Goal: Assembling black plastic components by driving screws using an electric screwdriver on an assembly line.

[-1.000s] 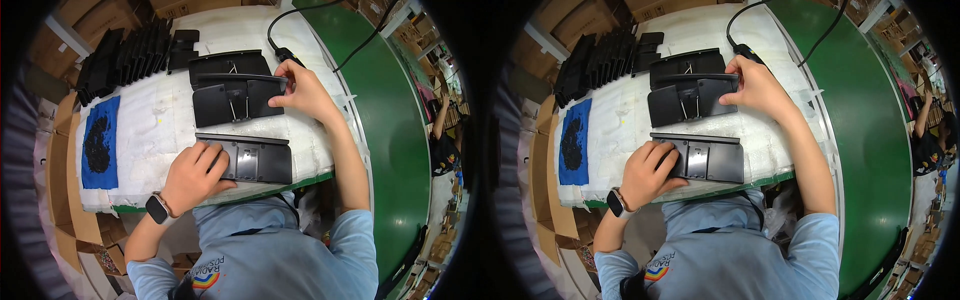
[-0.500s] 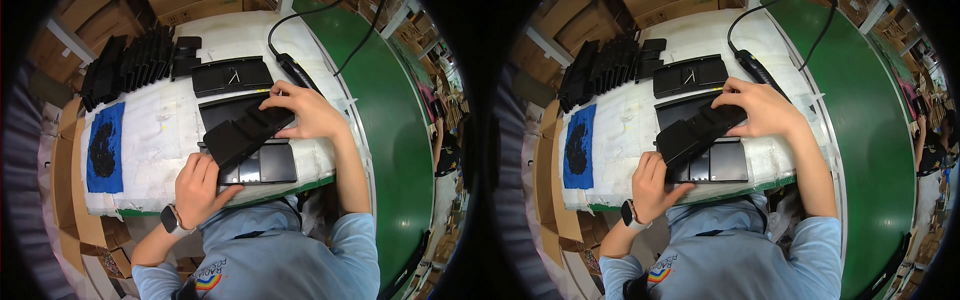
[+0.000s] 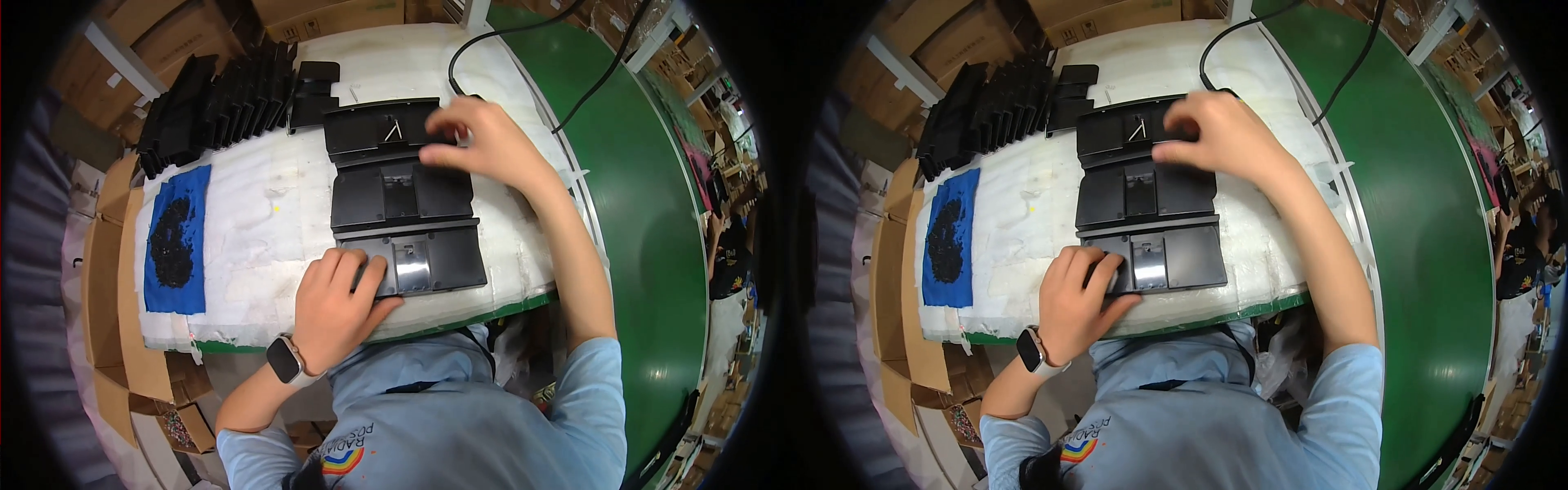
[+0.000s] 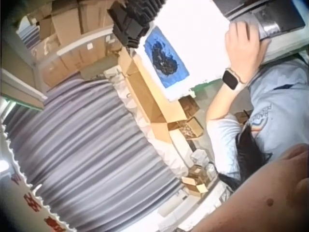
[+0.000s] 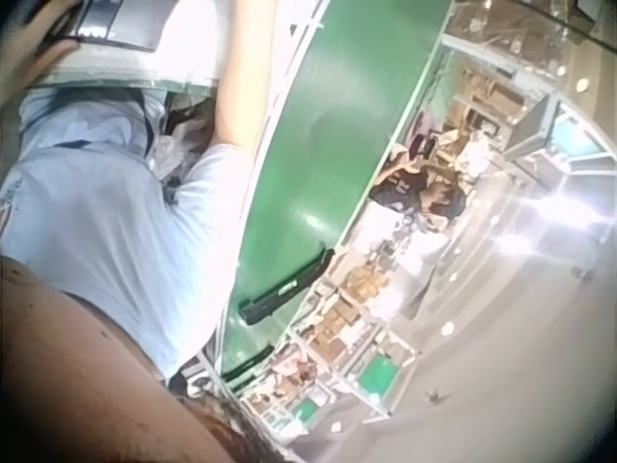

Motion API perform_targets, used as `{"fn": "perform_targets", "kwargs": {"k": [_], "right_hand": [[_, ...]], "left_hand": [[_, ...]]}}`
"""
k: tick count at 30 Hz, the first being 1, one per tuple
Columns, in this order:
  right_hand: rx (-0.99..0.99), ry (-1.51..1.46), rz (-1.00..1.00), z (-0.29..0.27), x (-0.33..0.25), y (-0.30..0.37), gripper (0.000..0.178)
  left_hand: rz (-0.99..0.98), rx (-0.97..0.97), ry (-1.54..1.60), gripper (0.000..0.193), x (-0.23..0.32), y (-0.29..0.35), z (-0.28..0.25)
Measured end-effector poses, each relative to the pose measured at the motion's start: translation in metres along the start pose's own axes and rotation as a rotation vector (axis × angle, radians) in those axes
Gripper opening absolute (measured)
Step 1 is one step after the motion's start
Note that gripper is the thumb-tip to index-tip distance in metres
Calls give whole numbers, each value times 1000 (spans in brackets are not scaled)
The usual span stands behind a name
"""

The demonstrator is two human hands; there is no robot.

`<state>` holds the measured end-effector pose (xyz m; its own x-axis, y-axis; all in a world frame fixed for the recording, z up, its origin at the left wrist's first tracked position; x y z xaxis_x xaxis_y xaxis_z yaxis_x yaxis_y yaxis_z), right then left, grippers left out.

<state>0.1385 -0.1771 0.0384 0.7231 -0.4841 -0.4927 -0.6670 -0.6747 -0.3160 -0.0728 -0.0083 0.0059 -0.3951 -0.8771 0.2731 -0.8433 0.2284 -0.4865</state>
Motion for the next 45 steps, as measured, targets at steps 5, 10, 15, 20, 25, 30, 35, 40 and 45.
{"fn": "perform_targets", "kwargs": {"k": [5,10,15,20,25,30,35,40,45], "right_hand": [[226,390,-158,28,28,-47,50],[-262,67,128,20,21,-59,53],[238,428,-287,15,7,-30,27],[170,411,-369,24,28,-24,42],[-13,66,-148,21,38,-24,42],[159,163,-140,31,32,-39,49],[78,84,-108,46,35,-45,51],[-88,132,3,34,8,-48,47],[114,17,-288,60,-46,-100,56]], "left_hand": [[57,-94,-46,50,4,-14,-5],[28,-61,-26,49,1,-11,-2],[26,-79,-6,46,-3,-10,1],[60,-103,-1,47,-4,-12,2],[65,-52,14,49,-4,-9,4],[31,-17,6,48,-1,-8,6],[30,-25,41,42,-3,-7,4],[-51,187,119,28,-45,-1,-16],[-423,456,-278,34,-161,-21,-40]]}}
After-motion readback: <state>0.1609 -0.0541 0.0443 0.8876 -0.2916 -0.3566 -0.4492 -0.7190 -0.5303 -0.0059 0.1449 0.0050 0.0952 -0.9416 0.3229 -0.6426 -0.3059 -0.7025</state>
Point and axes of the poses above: each hand's wrist, its own y-axis away from the middle knuckle, its own z-axis out of the palm, x = y × z, the point moved 2 cm from there along -y, towards the middle knuckle, and after that the axes turned 4 degrees about x, right-handed, at the moved point
